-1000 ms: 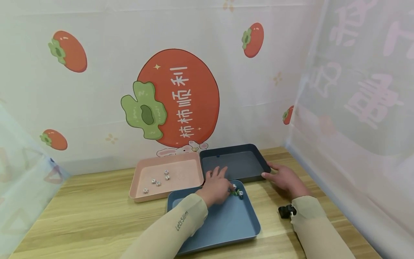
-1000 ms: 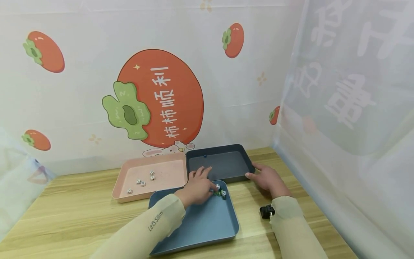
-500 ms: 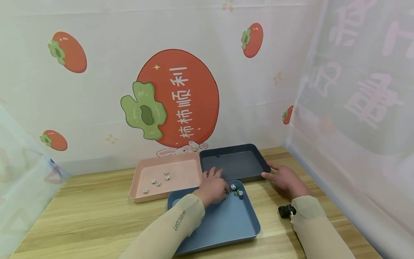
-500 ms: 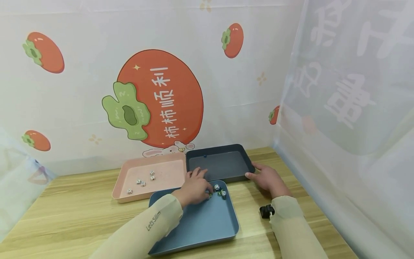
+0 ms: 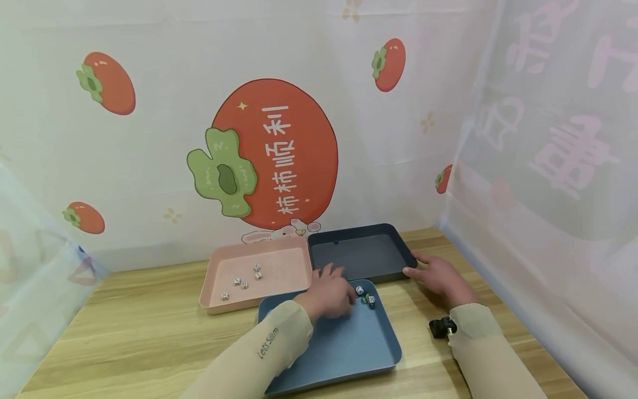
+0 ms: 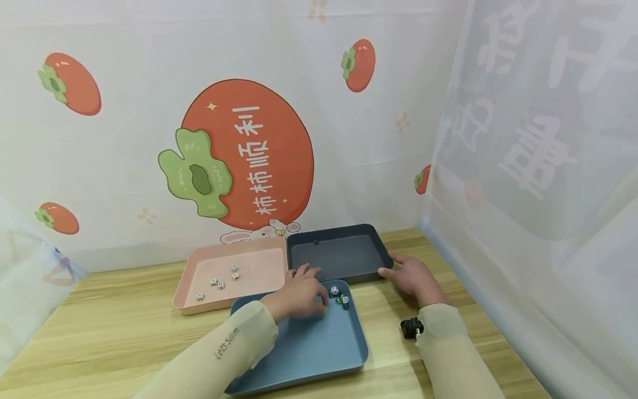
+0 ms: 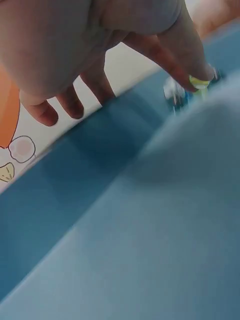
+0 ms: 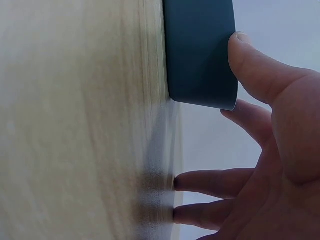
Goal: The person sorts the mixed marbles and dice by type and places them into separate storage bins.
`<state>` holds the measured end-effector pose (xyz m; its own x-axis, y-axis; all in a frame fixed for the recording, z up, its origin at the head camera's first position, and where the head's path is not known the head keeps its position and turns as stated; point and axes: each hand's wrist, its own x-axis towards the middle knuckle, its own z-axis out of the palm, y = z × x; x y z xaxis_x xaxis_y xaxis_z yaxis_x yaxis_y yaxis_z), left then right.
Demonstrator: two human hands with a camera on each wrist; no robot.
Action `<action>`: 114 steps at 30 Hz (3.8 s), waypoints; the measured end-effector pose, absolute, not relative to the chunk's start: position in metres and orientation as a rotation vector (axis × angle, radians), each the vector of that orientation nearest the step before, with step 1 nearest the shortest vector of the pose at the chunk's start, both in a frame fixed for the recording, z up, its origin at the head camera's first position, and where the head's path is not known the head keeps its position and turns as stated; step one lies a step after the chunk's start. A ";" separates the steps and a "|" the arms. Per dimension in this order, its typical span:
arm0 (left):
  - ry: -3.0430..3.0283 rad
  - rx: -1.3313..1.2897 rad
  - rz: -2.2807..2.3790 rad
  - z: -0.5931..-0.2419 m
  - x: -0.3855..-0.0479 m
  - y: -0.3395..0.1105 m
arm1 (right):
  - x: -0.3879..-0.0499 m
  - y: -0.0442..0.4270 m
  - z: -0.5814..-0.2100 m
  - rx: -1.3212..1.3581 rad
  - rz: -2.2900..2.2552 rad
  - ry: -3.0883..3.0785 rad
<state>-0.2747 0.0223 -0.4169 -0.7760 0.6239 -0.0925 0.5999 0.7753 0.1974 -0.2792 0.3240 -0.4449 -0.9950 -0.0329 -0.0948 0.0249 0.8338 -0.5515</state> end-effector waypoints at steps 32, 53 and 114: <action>3.109 0.527 0.452 -0.404 -0.324 -0.009 | -0.282 0.325 -0.447 -0.010 -0.873 2.925; 3.049 0.605 0.383 -0.403 -0.312 -0.004 | -0.282 0.325 -0.445 -0.015 -0.849 2.941; 2.921 1.121 -0.004 -0.434 -0.277 0.034 | -0.280 0.322 -0.446 0.023 -0.866 2.919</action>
